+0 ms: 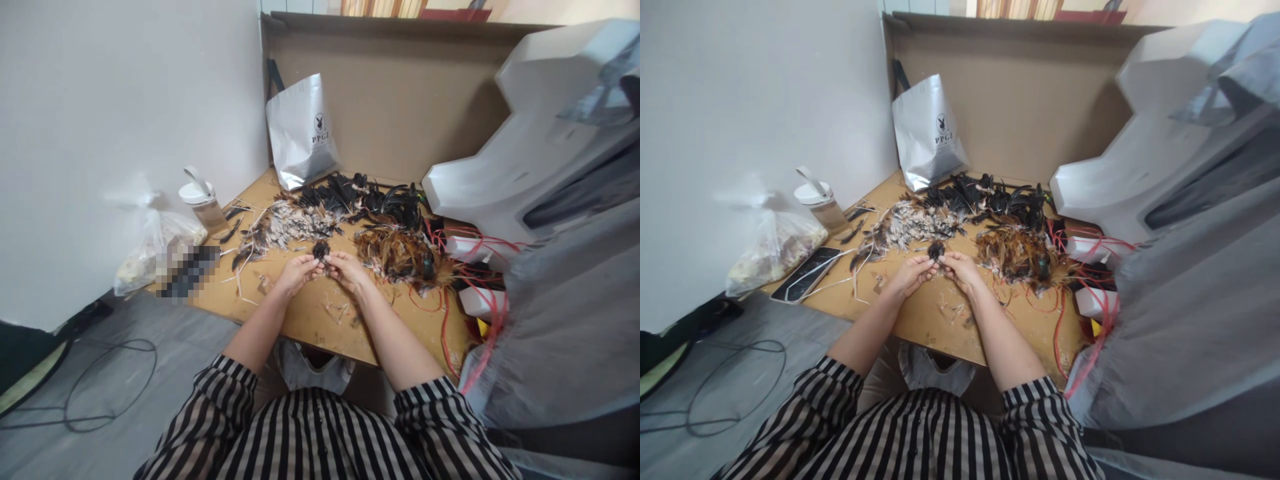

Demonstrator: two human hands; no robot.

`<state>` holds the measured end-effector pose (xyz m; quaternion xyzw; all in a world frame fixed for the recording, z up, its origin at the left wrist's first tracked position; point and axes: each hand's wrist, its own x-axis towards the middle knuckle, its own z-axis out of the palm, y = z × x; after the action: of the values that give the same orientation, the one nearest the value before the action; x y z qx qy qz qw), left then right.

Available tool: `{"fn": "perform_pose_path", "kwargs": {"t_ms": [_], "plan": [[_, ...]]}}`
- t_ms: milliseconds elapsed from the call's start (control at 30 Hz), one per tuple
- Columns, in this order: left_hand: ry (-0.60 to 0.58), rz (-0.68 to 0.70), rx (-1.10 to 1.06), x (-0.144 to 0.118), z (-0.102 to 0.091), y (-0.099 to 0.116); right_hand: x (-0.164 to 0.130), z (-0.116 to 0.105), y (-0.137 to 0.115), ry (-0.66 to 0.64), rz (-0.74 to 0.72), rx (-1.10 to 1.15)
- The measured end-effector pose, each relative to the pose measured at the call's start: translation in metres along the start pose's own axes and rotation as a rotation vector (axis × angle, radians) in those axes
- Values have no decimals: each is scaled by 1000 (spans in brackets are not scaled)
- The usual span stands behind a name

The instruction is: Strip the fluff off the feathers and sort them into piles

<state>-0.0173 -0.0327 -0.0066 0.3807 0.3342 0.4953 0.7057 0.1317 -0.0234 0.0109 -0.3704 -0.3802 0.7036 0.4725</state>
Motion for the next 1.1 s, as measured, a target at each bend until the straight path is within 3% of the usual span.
{"fn": "perform_pose_path", "kwargs": {"t_ms": [300,467,733,1100], "plan": [[20,10,77,-2,5,3,0,-1,3,-2,9,-145],[21,8,74,-2,4,3,2,-1,2,33,-2,-80],[7,17,46,0,1,-2,6,4,9,88,-113,-38],[30,6,-6,0,2,-1,6,14,18,164,-190,-153]]}}
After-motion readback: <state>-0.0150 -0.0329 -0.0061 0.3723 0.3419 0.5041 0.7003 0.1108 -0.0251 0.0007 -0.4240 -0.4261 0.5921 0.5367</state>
